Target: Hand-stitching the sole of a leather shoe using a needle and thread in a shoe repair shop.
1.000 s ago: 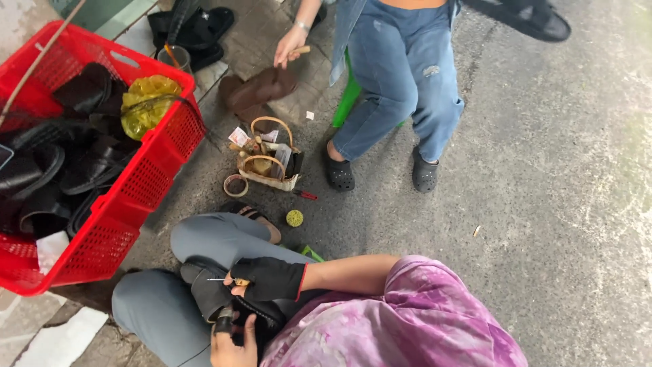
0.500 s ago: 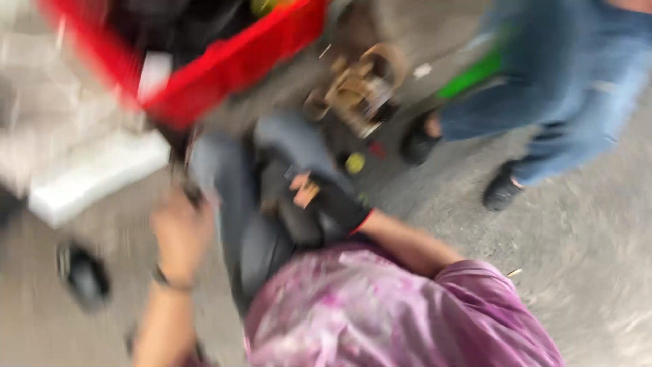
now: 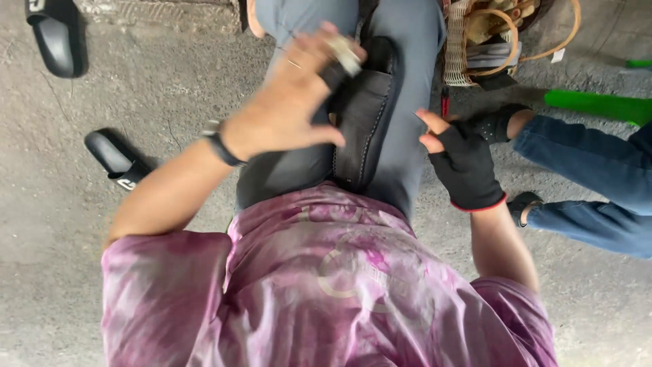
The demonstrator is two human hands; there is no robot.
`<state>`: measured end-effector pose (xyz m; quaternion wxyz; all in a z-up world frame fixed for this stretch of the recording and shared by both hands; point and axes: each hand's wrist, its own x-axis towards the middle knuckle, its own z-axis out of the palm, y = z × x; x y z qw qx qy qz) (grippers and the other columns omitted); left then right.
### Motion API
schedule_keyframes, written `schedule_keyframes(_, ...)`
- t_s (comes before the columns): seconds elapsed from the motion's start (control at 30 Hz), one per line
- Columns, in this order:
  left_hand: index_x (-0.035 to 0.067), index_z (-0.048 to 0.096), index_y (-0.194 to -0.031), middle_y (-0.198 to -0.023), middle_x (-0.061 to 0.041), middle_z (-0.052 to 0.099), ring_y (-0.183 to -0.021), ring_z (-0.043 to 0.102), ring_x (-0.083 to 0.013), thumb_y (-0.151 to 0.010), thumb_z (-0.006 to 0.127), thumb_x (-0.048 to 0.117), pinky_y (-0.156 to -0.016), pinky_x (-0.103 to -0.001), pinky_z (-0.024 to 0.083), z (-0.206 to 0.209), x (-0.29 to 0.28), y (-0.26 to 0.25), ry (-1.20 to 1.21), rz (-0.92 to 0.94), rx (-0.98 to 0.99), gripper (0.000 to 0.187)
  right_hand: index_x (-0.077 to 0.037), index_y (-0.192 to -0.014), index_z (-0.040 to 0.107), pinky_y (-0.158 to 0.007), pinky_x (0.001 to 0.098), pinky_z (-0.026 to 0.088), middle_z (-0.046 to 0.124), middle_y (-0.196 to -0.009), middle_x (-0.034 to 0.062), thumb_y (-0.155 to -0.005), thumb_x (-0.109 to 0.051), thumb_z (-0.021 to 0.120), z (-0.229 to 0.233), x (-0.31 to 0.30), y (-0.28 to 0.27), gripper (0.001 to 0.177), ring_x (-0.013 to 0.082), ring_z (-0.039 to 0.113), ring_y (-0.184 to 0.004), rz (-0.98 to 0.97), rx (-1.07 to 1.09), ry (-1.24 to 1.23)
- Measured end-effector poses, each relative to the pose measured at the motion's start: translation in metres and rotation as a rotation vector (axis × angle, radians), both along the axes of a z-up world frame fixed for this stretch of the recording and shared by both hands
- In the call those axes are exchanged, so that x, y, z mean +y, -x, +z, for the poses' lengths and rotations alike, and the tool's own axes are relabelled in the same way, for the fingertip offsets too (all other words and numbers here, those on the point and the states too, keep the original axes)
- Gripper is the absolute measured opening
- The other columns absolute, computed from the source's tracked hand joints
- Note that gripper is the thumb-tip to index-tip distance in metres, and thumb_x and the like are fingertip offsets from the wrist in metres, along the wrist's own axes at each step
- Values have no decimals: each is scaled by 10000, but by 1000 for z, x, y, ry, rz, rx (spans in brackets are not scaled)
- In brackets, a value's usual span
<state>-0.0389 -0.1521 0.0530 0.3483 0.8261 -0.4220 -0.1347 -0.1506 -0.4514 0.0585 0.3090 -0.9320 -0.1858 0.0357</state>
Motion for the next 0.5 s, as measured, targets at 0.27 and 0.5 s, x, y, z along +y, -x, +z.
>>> schedule_keyframes(0.27,112,60,-1525,-1357,-165,324,-1194,445,-322,-481,964,619,-1048,-443,391,-46,-46,7,-51,-101,-141,1472,-76,-1343,562,-824,386,473,609,-1065,155,-1014,-144,555,-15,-2,-13,335,306,619,-886,8,22,36)
schedule_keyframes(0.5,-57,302,-1410,-1194,-262,413,-1058,520,-436,-613,799,567,-900,-469,498,-44,-22,-6,291,-75,-65,1127,2,-1316,421,-493,211,493,639,-915,158,-991,-144,459,-48,35,14,358,96,557,-524,-273,419,-908)
